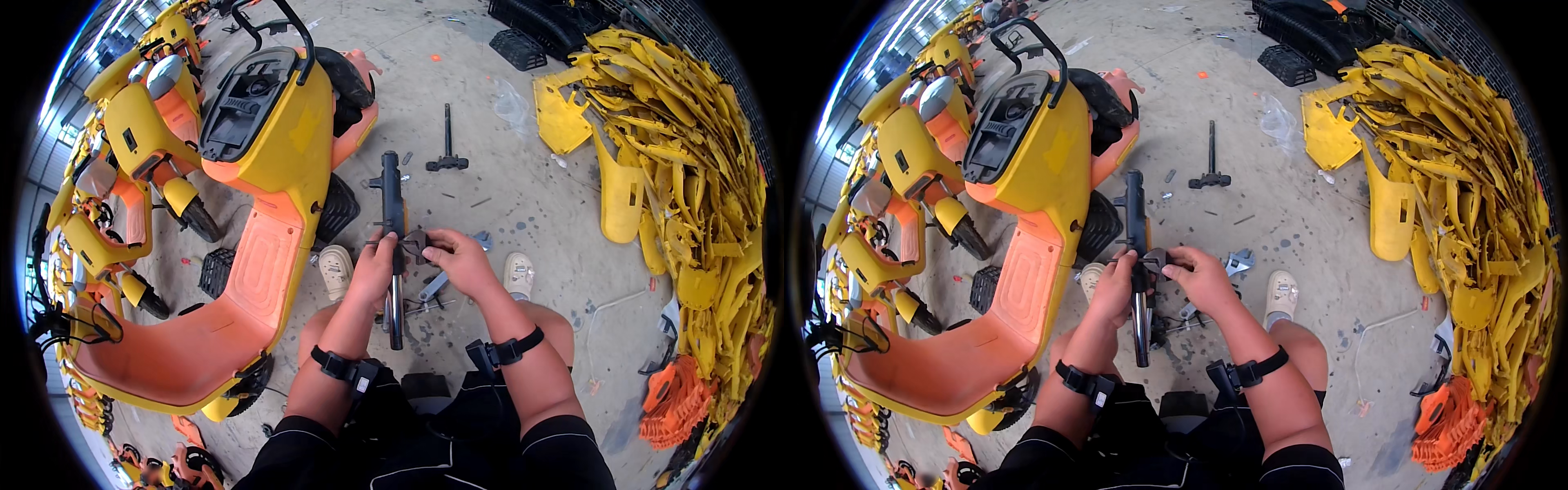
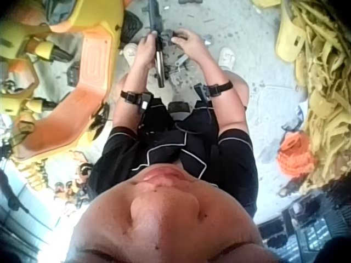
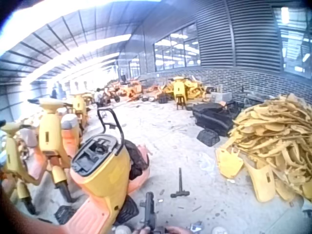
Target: The person sits on the floor and assembles a black cylindrical scooter part, using a wrench to tighten a bolt and a hammer to tap the component into place. The person handles the part and tools with both hands while surrounded by yellow scooter bodies.
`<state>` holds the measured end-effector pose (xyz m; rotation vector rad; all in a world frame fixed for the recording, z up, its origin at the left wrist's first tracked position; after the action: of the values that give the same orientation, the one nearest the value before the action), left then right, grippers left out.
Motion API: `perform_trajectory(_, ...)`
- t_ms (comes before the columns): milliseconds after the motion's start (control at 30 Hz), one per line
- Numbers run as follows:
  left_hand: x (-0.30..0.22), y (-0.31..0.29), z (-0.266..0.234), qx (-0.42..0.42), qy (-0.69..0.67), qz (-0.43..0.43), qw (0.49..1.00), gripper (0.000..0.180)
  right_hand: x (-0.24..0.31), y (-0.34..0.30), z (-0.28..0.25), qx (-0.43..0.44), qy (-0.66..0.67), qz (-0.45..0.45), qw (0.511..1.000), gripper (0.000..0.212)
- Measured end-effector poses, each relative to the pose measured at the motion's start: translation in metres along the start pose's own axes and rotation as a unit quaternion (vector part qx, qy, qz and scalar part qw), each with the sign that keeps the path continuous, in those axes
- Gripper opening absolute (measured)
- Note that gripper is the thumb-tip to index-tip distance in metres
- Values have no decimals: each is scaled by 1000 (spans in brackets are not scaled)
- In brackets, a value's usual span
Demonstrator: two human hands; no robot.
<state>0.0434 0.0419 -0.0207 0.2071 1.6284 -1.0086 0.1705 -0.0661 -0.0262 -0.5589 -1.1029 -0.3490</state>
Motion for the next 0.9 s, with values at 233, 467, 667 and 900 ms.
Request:
perform_trajectory(233, 5, 2, -4, 7, 7, 9, 1000, 39, 6, -1, 6, 14, -49, -4, 999, 41)
perform_trajectory(467, 0, -1, -2, 2, 20, 7, 1000, 39, 7, -3, 4, -1, -30, -15, 999, 34)
perform_trajectory(667, 6, 4, 1, 16, 14, 9, 1000, 45, 5, -2, 0, -22, -27, 10, 999, 34)
perform_trajectory(900, 8, 2, -7, -13, 25, 13, 1000, 46, 11, -8, 6, -52, -156, -31, 986, 36)
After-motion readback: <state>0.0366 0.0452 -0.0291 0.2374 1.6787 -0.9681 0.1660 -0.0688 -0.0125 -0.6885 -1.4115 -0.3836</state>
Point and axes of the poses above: each hand's wrist, its own y-axis towards the middle knuckle, its own z-axis out of the palm, x = y × z, the point moved 7 cm from there along y, towards the middle knuckle, and after that the axes turned 15 degrees about y, right-handed, at the moved point
